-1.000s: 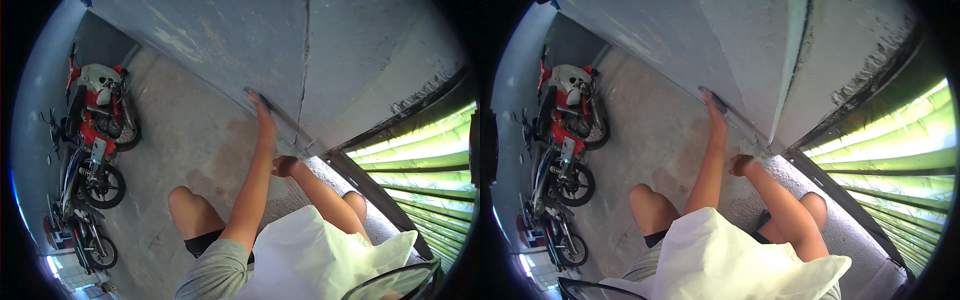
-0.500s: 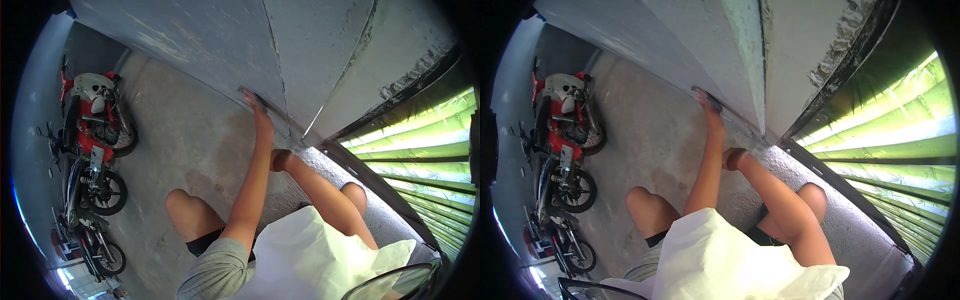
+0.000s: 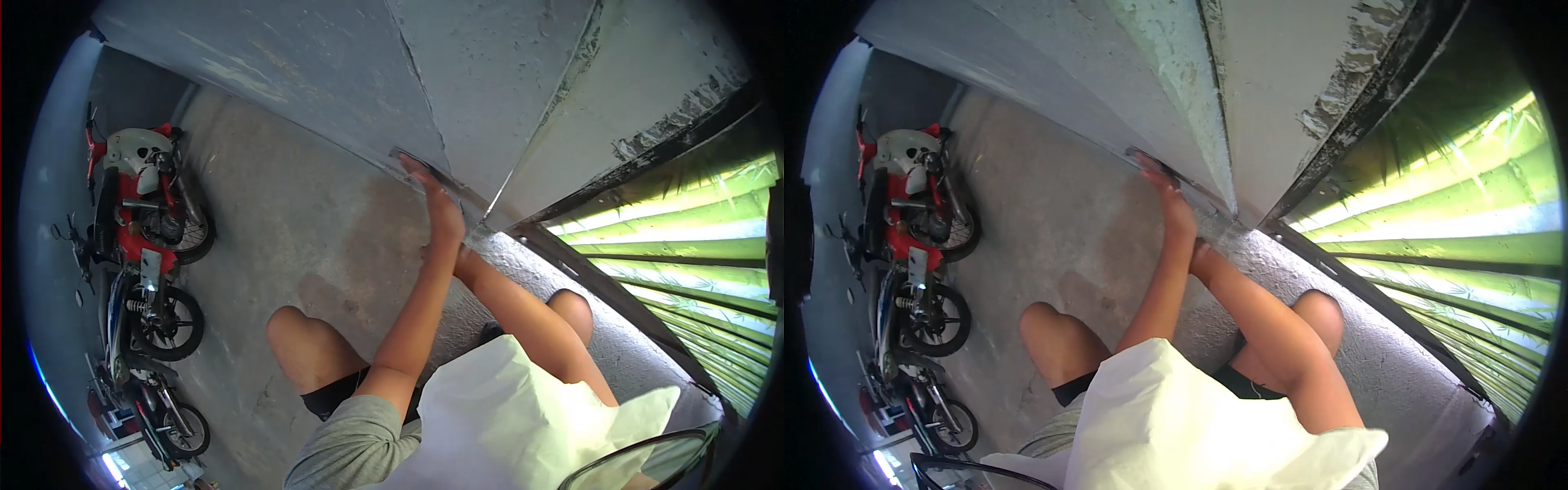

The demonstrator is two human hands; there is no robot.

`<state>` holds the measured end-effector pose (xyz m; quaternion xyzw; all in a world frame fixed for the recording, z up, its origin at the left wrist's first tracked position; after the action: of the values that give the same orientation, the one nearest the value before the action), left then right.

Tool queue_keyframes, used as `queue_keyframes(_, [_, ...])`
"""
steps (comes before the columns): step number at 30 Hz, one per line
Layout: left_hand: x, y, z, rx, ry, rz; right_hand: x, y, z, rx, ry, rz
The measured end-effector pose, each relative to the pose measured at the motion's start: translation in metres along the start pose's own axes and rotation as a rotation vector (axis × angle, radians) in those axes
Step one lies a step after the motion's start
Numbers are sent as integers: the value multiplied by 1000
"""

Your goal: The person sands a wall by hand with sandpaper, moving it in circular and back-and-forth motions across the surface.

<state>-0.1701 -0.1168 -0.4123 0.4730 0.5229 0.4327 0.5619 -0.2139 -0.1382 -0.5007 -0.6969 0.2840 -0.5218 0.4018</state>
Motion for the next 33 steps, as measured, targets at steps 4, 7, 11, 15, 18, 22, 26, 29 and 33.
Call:
queue_keyframes(4, [-1, 9, -62, 44, 20, 57, 5, 1, 5, 0, -10, 8])
queue_keyframes(7, [2, 1, -52, 76, 90, 28, 1, -1, 0, -5, -88, -49])
queue_keyframes(11, [6, -2, -34, 89, 155, -4, -11, 3, -4, -5, -226, -151])
queue_keyframes(15, [-12, 10, -35, 107, 188, -14, -24, 5, 2, 0, -337, -225])
queue_keyframes(18, [-28, 18, -36, 115, 219, -8, -28, 3, 3, 20, -350, -234])
queue_keyframes(22, [-27, 12, -1, -52, 238, 62, -32, -1, 7, 40, -369, -237])
queue_keyframes(26, [-27, 20, 22, -182, 184, -102, -32, -7, 9, 49, -379, -250])
queue_keyframes(29, [-26, 46, 13, -70, 105, -200, -31, -10, 10, 49, -377, -250])
queue_keyframes(33, [-9, 51, 7, -87, 79, 156, -35, -11, 13, 44, -376, -262])
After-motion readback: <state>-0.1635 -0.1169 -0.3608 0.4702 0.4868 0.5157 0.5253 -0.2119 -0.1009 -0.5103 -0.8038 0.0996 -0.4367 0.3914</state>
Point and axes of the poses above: each hand's wrist, its own z-axis towards the middle knuckle, its own x-axis out of the back of the hand, y = z × x, the point moved 2 cm from there along z, towards the middle knuckle
